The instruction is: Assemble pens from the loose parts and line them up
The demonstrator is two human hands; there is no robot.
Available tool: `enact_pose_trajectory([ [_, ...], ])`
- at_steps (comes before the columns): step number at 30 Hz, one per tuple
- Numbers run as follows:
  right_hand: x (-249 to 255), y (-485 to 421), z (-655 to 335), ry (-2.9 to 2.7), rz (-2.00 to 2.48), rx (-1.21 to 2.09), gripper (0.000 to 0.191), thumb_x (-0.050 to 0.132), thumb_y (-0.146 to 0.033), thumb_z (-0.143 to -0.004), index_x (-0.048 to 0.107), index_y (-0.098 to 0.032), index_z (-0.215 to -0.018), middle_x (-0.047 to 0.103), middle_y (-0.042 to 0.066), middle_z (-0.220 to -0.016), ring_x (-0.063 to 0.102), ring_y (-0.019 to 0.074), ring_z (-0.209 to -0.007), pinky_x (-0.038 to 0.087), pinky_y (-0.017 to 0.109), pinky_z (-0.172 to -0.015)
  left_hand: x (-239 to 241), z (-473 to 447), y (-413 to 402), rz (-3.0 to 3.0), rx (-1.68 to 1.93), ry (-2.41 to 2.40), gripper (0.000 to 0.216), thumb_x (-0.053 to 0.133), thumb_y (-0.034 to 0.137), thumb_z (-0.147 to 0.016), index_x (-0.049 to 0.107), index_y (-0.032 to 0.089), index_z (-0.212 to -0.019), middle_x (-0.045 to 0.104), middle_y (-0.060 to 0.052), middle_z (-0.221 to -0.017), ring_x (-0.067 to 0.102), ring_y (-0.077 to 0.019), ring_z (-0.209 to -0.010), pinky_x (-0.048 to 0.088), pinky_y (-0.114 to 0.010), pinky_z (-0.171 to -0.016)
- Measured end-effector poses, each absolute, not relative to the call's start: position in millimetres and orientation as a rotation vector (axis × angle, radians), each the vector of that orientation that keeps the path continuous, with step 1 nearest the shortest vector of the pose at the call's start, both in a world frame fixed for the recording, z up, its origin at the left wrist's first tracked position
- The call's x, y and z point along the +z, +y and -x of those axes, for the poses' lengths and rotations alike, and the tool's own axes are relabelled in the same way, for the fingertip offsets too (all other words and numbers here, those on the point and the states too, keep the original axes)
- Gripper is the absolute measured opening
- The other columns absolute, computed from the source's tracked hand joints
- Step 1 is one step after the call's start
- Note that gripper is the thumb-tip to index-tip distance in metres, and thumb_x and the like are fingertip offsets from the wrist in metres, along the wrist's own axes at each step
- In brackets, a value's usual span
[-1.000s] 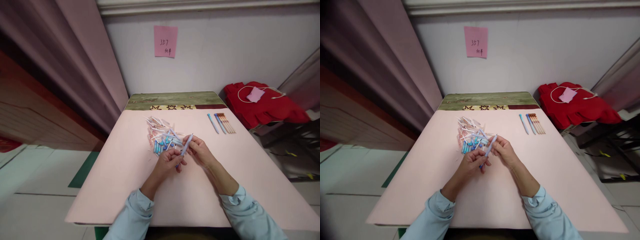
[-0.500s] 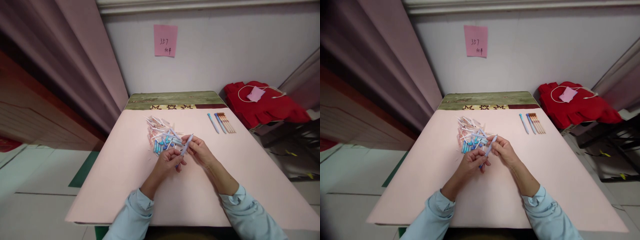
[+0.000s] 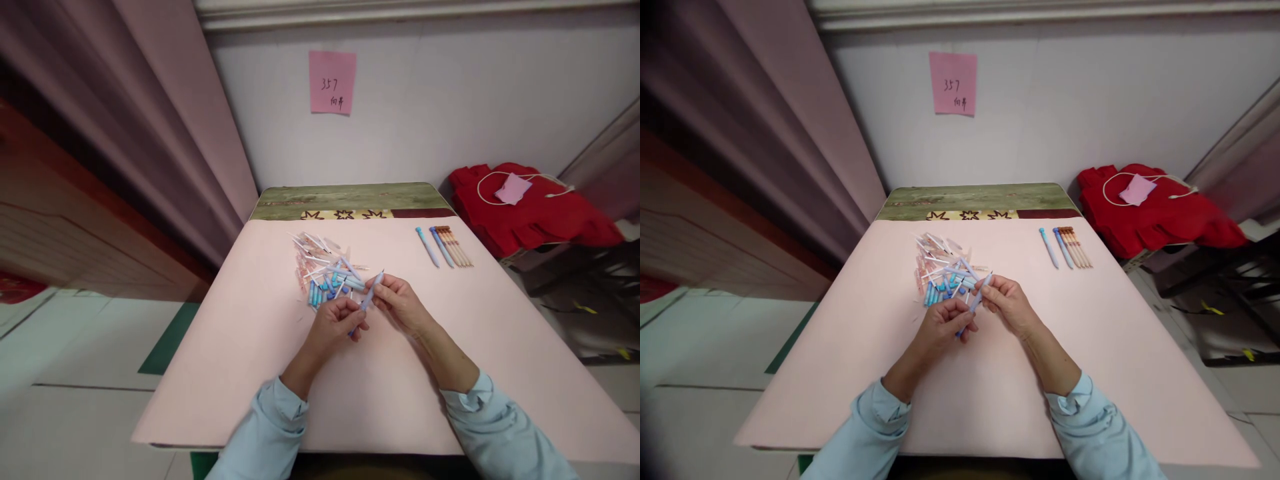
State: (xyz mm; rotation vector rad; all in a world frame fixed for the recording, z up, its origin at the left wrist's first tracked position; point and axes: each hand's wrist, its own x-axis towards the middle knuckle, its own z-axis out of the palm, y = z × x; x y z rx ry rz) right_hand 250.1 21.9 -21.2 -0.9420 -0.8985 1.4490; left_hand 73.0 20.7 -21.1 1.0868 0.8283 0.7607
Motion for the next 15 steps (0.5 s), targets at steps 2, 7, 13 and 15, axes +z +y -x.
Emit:
enact_pose_trajectory([
  [2, -22.7, 22.7, -249.1, -0.906, 0.974, 1.418, 0.032, 0.084, -0.045, -0.068, 0.069, -0.018, -0.075, 0.059, -0.002, -0.06, 0.037, 0.0076, -0.047, 0.027, 0.023, -0.047, -22.8, -72.9, 20.7, -1.095, 0.76, 0.834, 0.03, 0.077, 0.04, -0.073, 0.059, 0.015, -0.077, 0.069, -0.003, -0.064, 0.055, -0.0086, -0.045, 0.045, -0.022, -0.047],
  [7, -23.7, 22.2, -248.6, -0.896, 0.913, 1.439, 0.033, 0.083, -0.045, -0.069, 0.07, -0.02, -0.087, 0.068, 0.001, -0.079, 0.038, 0.0066, -0.049, 0.029, 0.023, -0.048, -21.9, -73.2, 21.2, -1.09, 0.765, 0.843, 0.031, 0.076, 0.041, -0.074, 0.059, 0.015, -0.077, 0.069, -0.003, -0.064, 0.055, -0.009, -0.045, 0.045, -0.022, -0.047],
  [13, -21.8, 21.1, -249.8, -0.873, 0.909, 1.496, 0.034, 0.081, -0.044, -0.072, 0.073, -0.019, -0.094, 0.067, 0.003, -0.075, 0.039, 0.008, -0.05, 0.026, 0.024, -0.047, -20.3, -71.4, 21.3, -1.086, 0.782, 0.839, 0.031, 0.076, 0.041, -0.074, 0.059, 0.015, -0.077, 0.068, -0.002, -0.063, 0.055, -0.0094, -0.045, 0.045, -0.023, -0.048],
  [15, -22.8, 22.0, -249.2, -0.873, 0.95, 1.464, 0.033, 0.082, -0.044, -0.07, 0.073, -0.018, -0.086, 0.059, -0.001, -0.059, 0.037, 0.0082, -0.047, 0.025, 0.023, -0.046, -20.8, -71.4, 20.8, -1.098, 0.779, 0.843, 0.031, 0.077, 0.041, -0.073, 0.059, 0.016, -0.076, 0.068, -0.002, -0.063, 0.055, -0.0091, -0.045, 0.044, -0.022, -0.048],
])
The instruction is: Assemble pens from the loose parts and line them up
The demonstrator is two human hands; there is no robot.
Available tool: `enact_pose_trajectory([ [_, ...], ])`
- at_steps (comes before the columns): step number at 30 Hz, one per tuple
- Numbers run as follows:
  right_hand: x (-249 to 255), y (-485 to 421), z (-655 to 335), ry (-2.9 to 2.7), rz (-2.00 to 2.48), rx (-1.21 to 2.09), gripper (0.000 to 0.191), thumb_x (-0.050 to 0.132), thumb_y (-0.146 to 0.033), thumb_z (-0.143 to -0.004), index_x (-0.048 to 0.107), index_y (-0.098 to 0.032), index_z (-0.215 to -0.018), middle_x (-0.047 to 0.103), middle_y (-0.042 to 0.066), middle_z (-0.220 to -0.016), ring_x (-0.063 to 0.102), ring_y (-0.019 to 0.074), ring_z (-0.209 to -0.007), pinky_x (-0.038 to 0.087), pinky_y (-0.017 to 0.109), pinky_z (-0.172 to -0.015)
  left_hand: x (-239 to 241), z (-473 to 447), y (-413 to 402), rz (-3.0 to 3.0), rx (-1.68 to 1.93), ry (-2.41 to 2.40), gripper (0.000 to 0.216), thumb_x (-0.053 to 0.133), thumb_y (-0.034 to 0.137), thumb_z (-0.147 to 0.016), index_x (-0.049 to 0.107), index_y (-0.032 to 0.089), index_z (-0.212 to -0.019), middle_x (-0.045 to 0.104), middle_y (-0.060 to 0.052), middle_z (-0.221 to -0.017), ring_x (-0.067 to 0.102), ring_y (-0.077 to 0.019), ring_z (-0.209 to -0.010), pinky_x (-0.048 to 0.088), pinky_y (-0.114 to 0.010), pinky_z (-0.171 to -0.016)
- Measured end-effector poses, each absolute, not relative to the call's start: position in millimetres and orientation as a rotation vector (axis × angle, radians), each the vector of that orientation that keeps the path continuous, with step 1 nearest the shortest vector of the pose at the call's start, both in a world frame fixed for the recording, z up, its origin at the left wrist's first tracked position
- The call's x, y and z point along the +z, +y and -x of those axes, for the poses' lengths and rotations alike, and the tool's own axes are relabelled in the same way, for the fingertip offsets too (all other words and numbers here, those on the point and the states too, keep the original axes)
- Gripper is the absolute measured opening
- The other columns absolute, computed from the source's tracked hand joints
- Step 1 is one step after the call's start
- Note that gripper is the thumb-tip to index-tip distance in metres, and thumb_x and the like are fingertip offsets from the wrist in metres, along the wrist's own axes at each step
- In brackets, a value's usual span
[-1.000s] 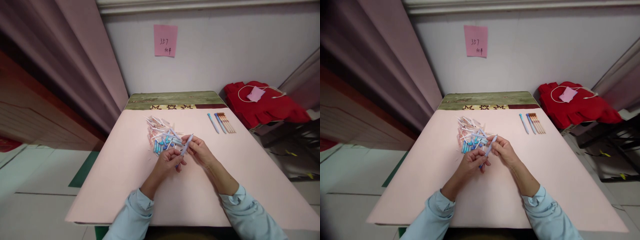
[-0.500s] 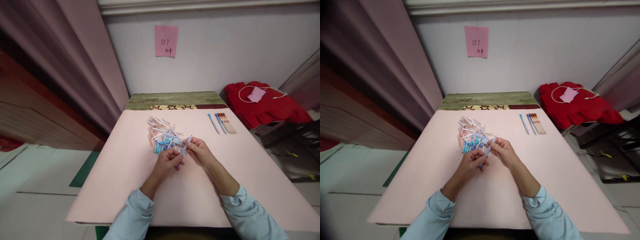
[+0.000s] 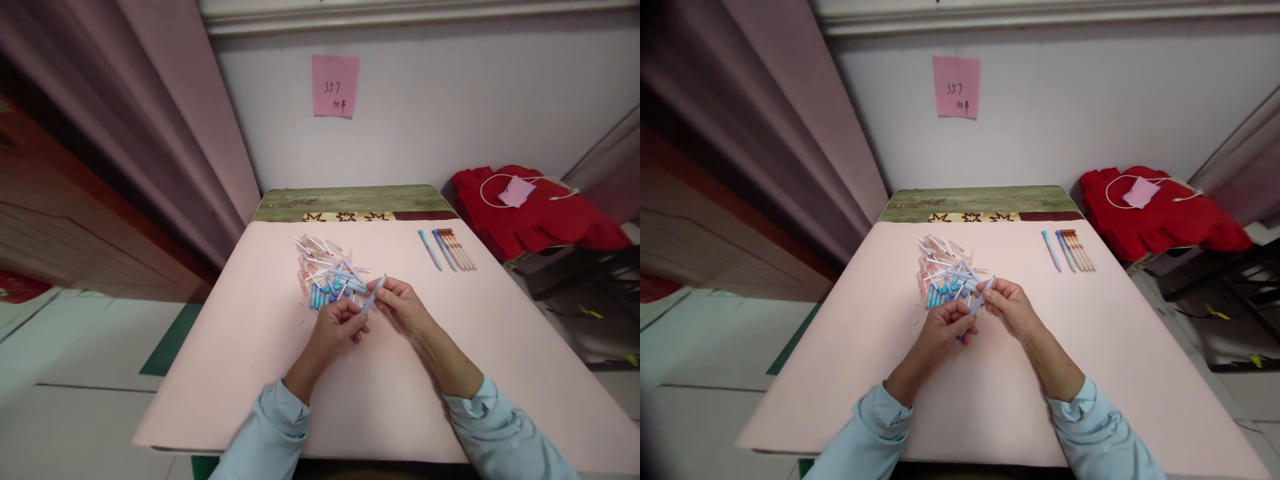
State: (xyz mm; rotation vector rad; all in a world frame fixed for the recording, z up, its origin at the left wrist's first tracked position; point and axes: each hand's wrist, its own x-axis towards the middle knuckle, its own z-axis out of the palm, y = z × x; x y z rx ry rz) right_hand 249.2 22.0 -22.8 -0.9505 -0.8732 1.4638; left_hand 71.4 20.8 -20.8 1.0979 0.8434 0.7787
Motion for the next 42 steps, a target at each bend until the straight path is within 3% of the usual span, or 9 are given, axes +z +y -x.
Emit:
enact_pose_trajectory([
  [3, -24.6, 22.8, -247.6, -0.884, 0.994, 1.406, 0.034, 0.086, -0.045, -0.065, 0.068, -0.017, -0.072, 0.049, -0.005, -0.048, 0.035, 0.008, -0.045, 0.024, 0.023, -0.045, -21.2, -72.3, 20.0, -1.11, 0.772, 0.854, 0.032, 0.078, 0.041, -0.071, 0.059, 0.015, -0.075, 0.068, -0.002, -0.063, 0.054, -0.0085, -0.045, 0.043, -0.022, -0.047],
  [5, -24.5, 22.3, -246.7, -0.886, 0.974, 1.393, 0.033, 0.086, -0.044, -0.066, 0.066, -0.018, -0.071, 0.054, -0.004, -0.053, 0.036, 0.0072, -0.045, 0.026, 0.023, -0.046, -20.3, -72.9, 19.9, -1.1, 0.763, 0.842, 0.033, 0.078, 0.042, -0.072, 0.059, 0.015, -0.076, 0.069, -0.002, -0.062, 0.054, -0.0086, -0.044, 0.043, -0.022, -0.047],
  [11, -22.9, 19.3, -248.4, -0.884, 0.853, 1.524, 0.038, 0.078, -0.045, -0.075, 0.073, -0.022, -0.105, 0.071, 0.006, -0.092, 0.043, 0.0082, -0.053, 0.031, 0.024, -0.048, -13.5, -71.5, 21.2, -0.989, 0.737, 0.772, 0.033, 0.077, 0.043, -0.072, 0.06, 0.014, -0.078, 0.069, -0.004, -0.064, 0.055, -0.0101, -0.043, 0.044, -0.024, -0.046],
  [15, -25.4, 19.7, -249.0, -0.886, 0.869, 1.528, 0.034, 0.077, -0.042, -0.077, 0.075, -0.022, -0.103, 0.069, 0.005, -0.084, 0.042, 0.0085, -0.053, 0.03, 0.023, -0.047, -12.0, -70.6, 21.8, -0.938, 0.713, 0.755, 0.032, 0.078, 0.04, -0.072, 0.061, 0.014, -0.078, 0.069, -0.004, -0.064, 0.055, -0.01, -0.043, 0.044, -0.023, -0.046],
  [21, -23.1, 17.1, -248.5, -0.97, 0.812, 1.557, 0.044, 0.073, -0.045, -0.081, 0.069, -0.024, -0.12, 0.062, 0.003, -0.089, 0.043, 0.0086, -0.057, 0.036, 0.024, -0.052, -10.3, -69.9, 20.8, -0.897, 0.673, 0.706, 0.031, 0.077, 0.04, -0.072, 0.064, 0.013, -0.078, 0.069, -0.005, -0.063, 0.055, -0.0102, -0.043, 0.044, -0.023, -0.045],
  [26, -26.3, 16.2, -248.8, -0.973, 0.861, 1.543, 0.033, 0.072, -0.049, -0.081, 0.074, -0.02, -0.097, 0.051, -0.002, -0.058, 0.041, 0.0114, -0.054, 0.034, 0.025, -0.053, -6.8, -69.4, 18.2, -0.775, 0.605, 0.689, 0.031, 0.075, 0.042, -0.073, 0.064, 0.013, -0.075, 0.066, -0.005, -0.06, 0.052, -0.009, -0.04, 0.04, -0.021, -0.041],
  [34, -29.4, 22.7, -246.0, -0.949, 1.023, 1.35, 0.031, 0.082, -0.046, -0.069, 0.073, -0.018, -0.076, 0.052, -0.003, -0.053, 0.04, 0.0105, -0.051, 0.032, 0.025, -0.051, -18.3, -74.1, 18.5, -1.015, 0.771, 0.808, 0.034, 0.078, 0.043, -0.071, 0.061, 0.014, -0.076, 0.07, -0.005, -0.063, 0.054, -0.0097, -0.044, 0.044, -0.023, -0.047],
  [40, -33.1, 19.9, -243.9, -0.986, 0.91, 1.439, 0.04, 0.075, -0.046, -0.079, 0.071, -0.021, -0.11, 0.06, 0.0, -0.07, 0.046, 0.0119, -0.056, 0.038, 0.026, -0.054, -13.8, -71.4, 20.3, -0.901, 0.699, 0.726, 0.033, 0.074, 0.045, -0.076, 0.065, 0.013, -0.081, 0.069, -0.005, -0.066, 0.057, -0.0106, -0.046, 0.045, -0.023, -0.047],
  [42, -34.7, 19.5, -244.1, -0.982, 0.879, 1.488, 0.037, 0.074, -0.045, -0.08, 0.07, -0.02, -0.108, 0.059, 0.0, -0.068, 0.045, 0.0117, -0.054, 0.036, 0.026, -0.052, -12.2, -70.7, 20.7, -0.854, 0.682, 0.708, 0.034, 0.074, 0.045, -0.075, 0.066, 0.013, -0.082, 0.069, -0.005, -0.066, 0.056, -0.0106, -0.045, 0.045, -0.023, -0.046],
])
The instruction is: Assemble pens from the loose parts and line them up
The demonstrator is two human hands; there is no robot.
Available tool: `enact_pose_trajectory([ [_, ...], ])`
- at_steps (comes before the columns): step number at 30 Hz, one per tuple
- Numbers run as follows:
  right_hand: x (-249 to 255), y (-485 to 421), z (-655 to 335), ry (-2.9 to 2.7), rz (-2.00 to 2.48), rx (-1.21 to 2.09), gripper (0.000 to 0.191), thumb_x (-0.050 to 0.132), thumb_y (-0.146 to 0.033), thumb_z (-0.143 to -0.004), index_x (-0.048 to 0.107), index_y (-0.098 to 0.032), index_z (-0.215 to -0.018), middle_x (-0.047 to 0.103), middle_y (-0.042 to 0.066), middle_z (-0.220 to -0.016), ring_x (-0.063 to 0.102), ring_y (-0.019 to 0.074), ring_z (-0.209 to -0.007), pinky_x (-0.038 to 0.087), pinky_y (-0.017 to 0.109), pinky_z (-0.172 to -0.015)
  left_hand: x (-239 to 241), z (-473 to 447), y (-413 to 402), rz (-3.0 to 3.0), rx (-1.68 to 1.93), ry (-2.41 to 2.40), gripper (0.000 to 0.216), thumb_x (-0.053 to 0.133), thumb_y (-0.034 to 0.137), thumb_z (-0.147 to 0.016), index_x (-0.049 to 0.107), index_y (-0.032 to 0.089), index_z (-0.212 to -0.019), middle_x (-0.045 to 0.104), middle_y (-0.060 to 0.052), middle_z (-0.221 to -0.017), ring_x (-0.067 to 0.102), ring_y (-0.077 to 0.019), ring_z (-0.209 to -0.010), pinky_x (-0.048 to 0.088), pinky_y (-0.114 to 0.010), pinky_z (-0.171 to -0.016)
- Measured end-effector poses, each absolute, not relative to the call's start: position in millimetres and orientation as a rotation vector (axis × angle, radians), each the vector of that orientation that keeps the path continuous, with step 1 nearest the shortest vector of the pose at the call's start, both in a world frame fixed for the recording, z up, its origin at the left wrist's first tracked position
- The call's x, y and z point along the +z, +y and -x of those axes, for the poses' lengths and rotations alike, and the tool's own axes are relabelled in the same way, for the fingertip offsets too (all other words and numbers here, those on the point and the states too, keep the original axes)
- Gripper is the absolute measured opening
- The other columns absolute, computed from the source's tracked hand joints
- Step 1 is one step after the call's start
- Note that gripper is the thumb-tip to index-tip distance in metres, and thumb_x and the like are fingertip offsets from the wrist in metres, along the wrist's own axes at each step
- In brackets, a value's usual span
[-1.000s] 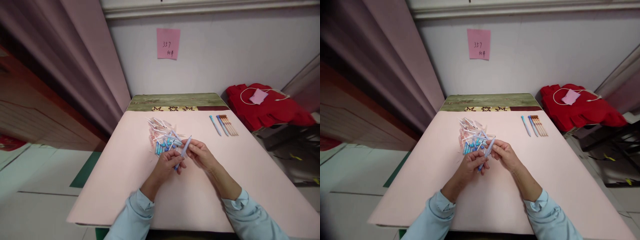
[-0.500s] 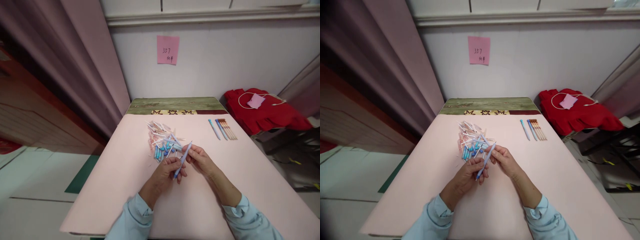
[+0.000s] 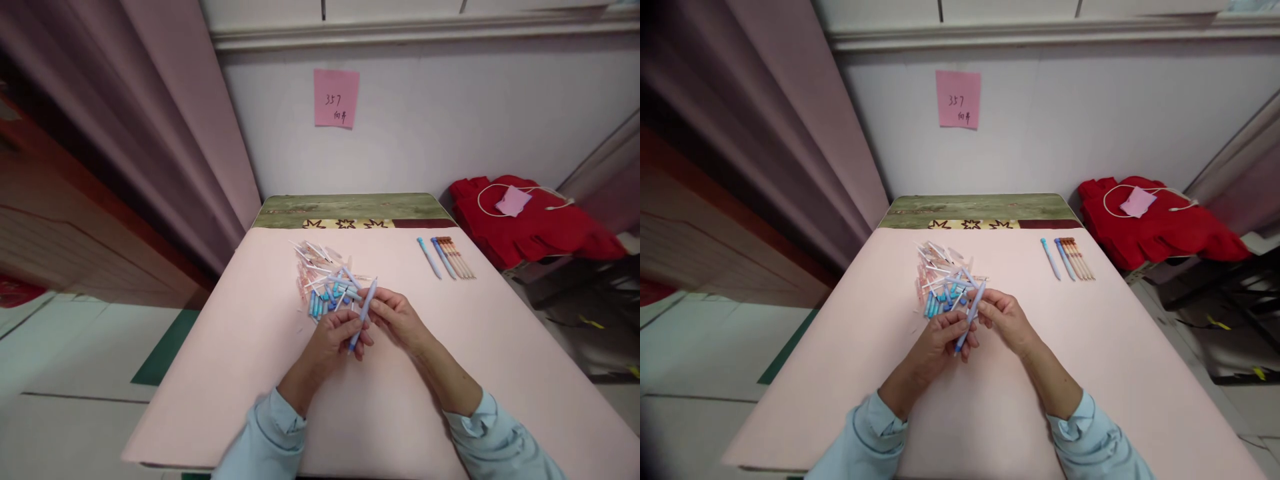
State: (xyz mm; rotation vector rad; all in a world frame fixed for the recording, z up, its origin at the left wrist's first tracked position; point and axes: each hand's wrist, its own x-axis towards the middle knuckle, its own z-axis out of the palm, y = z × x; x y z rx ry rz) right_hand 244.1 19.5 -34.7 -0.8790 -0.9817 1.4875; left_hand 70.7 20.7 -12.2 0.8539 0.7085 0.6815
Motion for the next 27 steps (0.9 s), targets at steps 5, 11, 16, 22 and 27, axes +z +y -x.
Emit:
enact_pose_trajectory([
  [5, -31.0, 21.9, -244.4, -0.881, 0.872, 1.446, 0.028, 0.077, -0.044, -0.078, 0.07, -0.02, -0.091, 0.051, -0.004, -0.056, 0.038, 0.0092, -0.049, 0.031, 0.023, -0.049, -13.5, -71.7, 21.0, -0.735, 0.751, 0.734, 0.047, 0.065, 0.058, -0.08, 0.068, 0.013, -0.09, 0.072, -0.008, -0.071, 0.058, -0.0133, -0.047, 0.047, -0.027, -0.047],
  [11, -28.6, 23.0, -242.1, -0.867, 0.9, 1.359, 0.029, 0.078, -0.044, -0.078, 0.069, -0.02, -0.091, 0.054, -0.004, -0.058, 0.04, 0.0085, -0.05, 0.033, 0.023, -0.05, -17.9, -71.7, 22.8, -0.772, 0.837, 0.773, 0.044, 0.074, 0.053, -0.074, 0.067, 0.013, -0.092, 0.071, -0.007, -0.073, 0.058, -0.0121, -0.05, 0.048, -0.026, -0.05],
  [16, -32.6, 21.5, -241.8, -0.932, 0.924, 1.346, 0.027, 0.076, -0.042, -0.08, 0.069, -0.02, -0.091, 0.059, -0.001, -0.063, 0.045, 0.01, -0.053, 0.036, 0.024, -0.051, -23.7, -69.9, 24.2, -1.03, 0.915, 0.896, 0.033, 0.074, 0.044, -0.078, 0.067, 0.014, -0.089, 0.068, -0.003, -0.068, 0.052, -0.0076, -0.048, 0.041, -0.021, -0.05],
  [22, -30.4, 21.0, -241.6, -0.95, 0.908, 1.359, 0.029, 0.077, -0.039, -0.079, 0.073, -0.021, -0.102, 0.069, 0.003, -0.085, 0.049, 0.0091, -0.057, 0.04, 0.024, -0.054, -29.4, -68.8, 23.5, -1.198, 0.858, 0.867, 0.032, 0.068, 0.046, -0.083, 0.069, 0.015, -0.092, 0.066, -0.002, -0.068, 0.049, -0.0066, -0.048, 0.038, -0.02, -0.049],
  [27, -26.8, 19.9, -240.9, -0.997, 0.923, 1.371, 0.031, 0.076, -0.042, -0.079, 0.075, -0.021, -0.103, 0.066, 0.001, -0.072, 0.05, 0.011, -0.058, 0.041, 0.025, -0.056, -27.5, -69.8, 23.5, -1.202, 0.837, 0.838, 0.034, 0.064, 0.047, -0.086, 0.07, 0.014, -0.094, 0.064, -0.001, -0.067, 0.048, -0.0065, -0.046, 0.037, -0.02, -0.047],
])
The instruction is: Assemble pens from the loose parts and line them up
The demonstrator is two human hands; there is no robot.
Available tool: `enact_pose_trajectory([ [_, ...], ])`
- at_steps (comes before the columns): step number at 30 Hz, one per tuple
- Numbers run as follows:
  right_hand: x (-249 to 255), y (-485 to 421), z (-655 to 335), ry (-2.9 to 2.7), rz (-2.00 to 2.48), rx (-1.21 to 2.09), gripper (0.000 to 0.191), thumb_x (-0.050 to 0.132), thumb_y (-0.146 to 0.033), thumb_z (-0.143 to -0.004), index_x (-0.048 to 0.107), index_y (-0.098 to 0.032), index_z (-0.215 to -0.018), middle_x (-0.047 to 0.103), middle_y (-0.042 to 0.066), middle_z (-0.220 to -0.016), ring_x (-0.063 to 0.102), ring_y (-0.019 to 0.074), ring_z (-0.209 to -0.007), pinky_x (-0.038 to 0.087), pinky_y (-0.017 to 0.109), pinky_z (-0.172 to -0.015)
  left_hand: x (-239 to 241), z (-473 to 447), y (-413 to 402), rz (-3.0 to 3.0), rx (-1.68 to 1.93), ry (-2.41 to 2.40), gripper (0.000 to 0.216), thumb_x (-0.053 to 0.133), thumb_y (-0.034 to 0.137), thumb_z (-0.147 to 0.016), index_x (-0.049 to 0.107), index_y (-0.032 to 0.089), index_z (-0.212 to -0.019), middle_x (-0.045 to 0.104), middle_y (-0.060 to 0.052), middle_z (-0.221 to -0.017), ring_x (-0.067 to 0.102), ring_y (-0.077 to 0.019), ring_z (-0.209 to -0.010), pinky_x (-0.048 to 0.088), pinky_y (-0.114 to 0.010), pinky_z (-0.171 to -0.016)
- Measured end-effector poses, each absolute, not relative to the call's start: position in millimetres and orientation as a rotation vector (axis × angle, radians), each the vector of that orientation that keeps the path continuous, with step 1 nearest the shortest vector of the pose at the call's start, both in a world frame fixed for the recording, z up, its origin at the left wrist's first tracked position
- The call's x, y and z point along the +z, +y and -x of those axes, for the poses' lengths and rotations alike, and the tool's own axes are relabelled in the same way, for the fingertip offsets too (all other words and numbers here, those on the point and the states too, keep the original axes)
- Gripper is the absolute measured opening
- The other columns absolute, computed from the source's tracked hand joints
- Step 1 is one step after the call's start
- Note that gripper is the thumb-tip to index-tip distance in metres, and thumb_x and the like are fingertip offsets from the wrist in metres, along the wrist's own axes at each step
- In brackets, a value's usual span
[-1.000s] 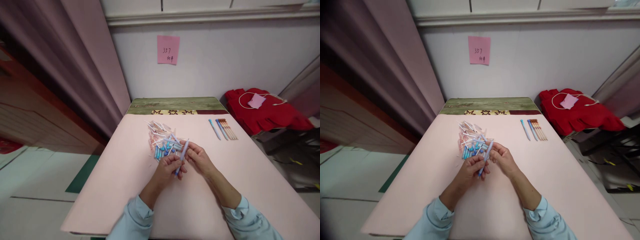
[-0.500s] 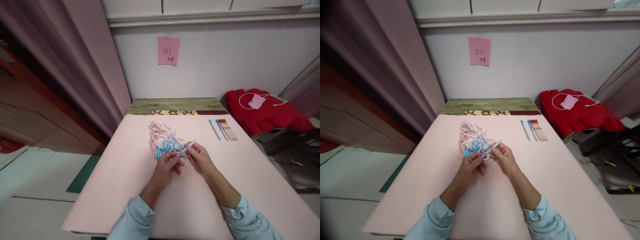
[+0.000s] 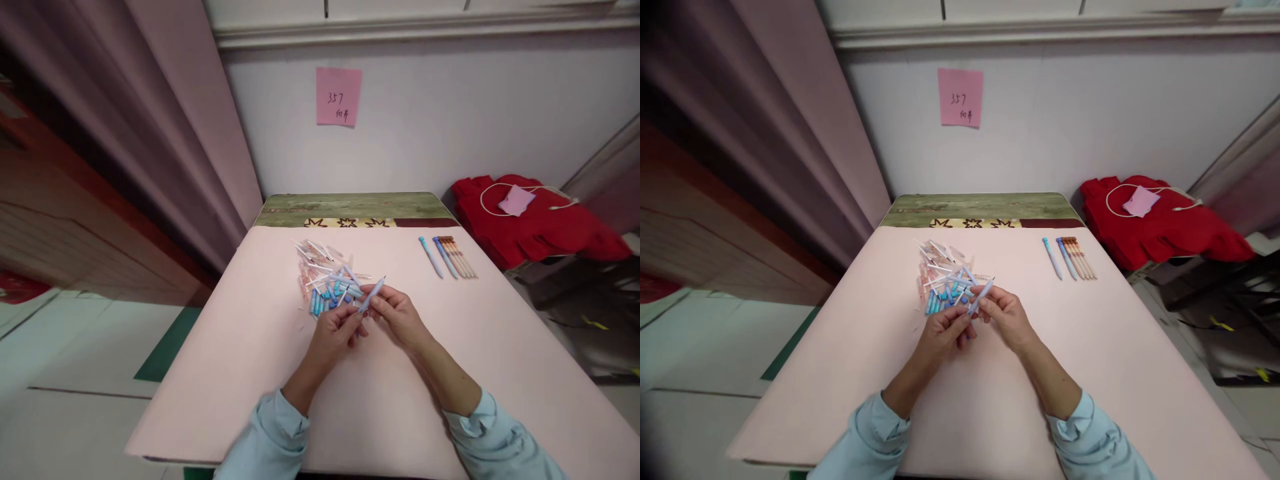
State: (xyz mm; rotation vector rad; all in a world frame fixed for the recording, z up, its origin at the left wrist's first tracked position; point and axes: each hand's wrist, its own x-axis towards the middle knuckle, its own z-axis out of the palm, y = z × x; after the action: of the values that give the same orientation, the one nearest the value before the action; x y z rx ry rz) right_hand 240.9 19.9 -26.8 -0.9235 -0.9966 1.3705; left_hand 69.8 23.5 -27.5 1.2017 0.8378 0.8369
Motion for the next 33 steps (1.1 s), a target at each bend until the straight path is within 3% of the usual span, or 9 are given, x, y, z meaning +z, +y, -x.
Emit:
enact_pose_trajectory([
  [8, -28.9, 17.8, -244.6, -1.085, 0.876, 1.473, 0.031, 0.073, -0.04, -0.083, 0.074, -0.023, -0.109, 0.073, 0.005, -0.095, 0.056, 0.0123, -0.065, 0.041, 0.026, -0.058, -24.1, -69.5, 24.3, -1.15, 0.799, 0.764, 0.032, 0.065, 0.045, -0.085, 0.068, 0.013, -0.084, 0.066, -0.004, -0.07, 0.051, -0.0081, -0.049, 0.04, -0.022, -0.048],
  [21, -23.3, 17.7, -233.8, -0.997, 0.986, 1.335, 0.028, 0.084, -0.041, -0.068, 0.075, -0.019, -0.082, 0.069, 0.002, -0.069, 0.056, 0.0129, -0.06, 0.046, 0.025, -0.058, -12.9, -65.2, 16.1, -1.659, 0.964, 1.004, 0.021, 0.058, 0.031, -0.09, 0.072, 0.016, -0.085, 0.066, -0.002, -0.067, 0.057, -0.0116, -0.059, 0.044, -0.023, -0.059],
  [26, -28.6, 18.2, -231.8, -0.953, 1.018, 1.287, 0.027, 0.081, -0.041, -0.072, 0.075, -0.019, -0.086, 0.067, 0.0, -0.067, 0.054, 0.0113, -0.059, 0.043, 0.022, -0.055, -15.9, -68.3, 17.9, -1.671, 1.029, 1.041, 0.015, 0.06, 0.029, -0.088, 0.071, 0.018, -0.09, 0.067, -0.002, -0.072, 0.058, -0.0119, -0.064, 0.045, -0.023, -0.062],
  [30, -30.2, 21.8, -236.2, -0.788, 1.01, 1.261, 0.031, 0.083, -0.042, -0.071, 0.075, -0.02, -0.091, 0.071, 0.002, -0.076, 0.06, 0.0126, -0.067, 0.05, 0.023, -0.062, -23.4, -70.7, 22.3, -1.281, 1.076, 1.026, 0.045, 0.078, 0.029, -0.072, 0.063, 0.019, -0.112, 0.071, -0.002, -0.083, 0.064, -0.0144, -0.072, 0.051, -0.025, -0.066],
  [33, -31.5, 24.2, -238.3, -0.664, 0.982, 1.282, 0.033, 0.085, -0.041, -0.069, 0.075, -0.02, -0.093, 0.073, 0.003, -0.085, 0.064, 0.0137, -0.073, 0.054, 0.025, -0.069, -24.7, -71.6, 24.5, -1.089, 1.126, 0.996, 0.044, 0.081, 0.029, -0.069, 0.061, 0.018, -0.107, 0.069, 0.0, -0.075, 0.064, -0.0126, -0.066, 0.051, -0.024, -0.065],
])
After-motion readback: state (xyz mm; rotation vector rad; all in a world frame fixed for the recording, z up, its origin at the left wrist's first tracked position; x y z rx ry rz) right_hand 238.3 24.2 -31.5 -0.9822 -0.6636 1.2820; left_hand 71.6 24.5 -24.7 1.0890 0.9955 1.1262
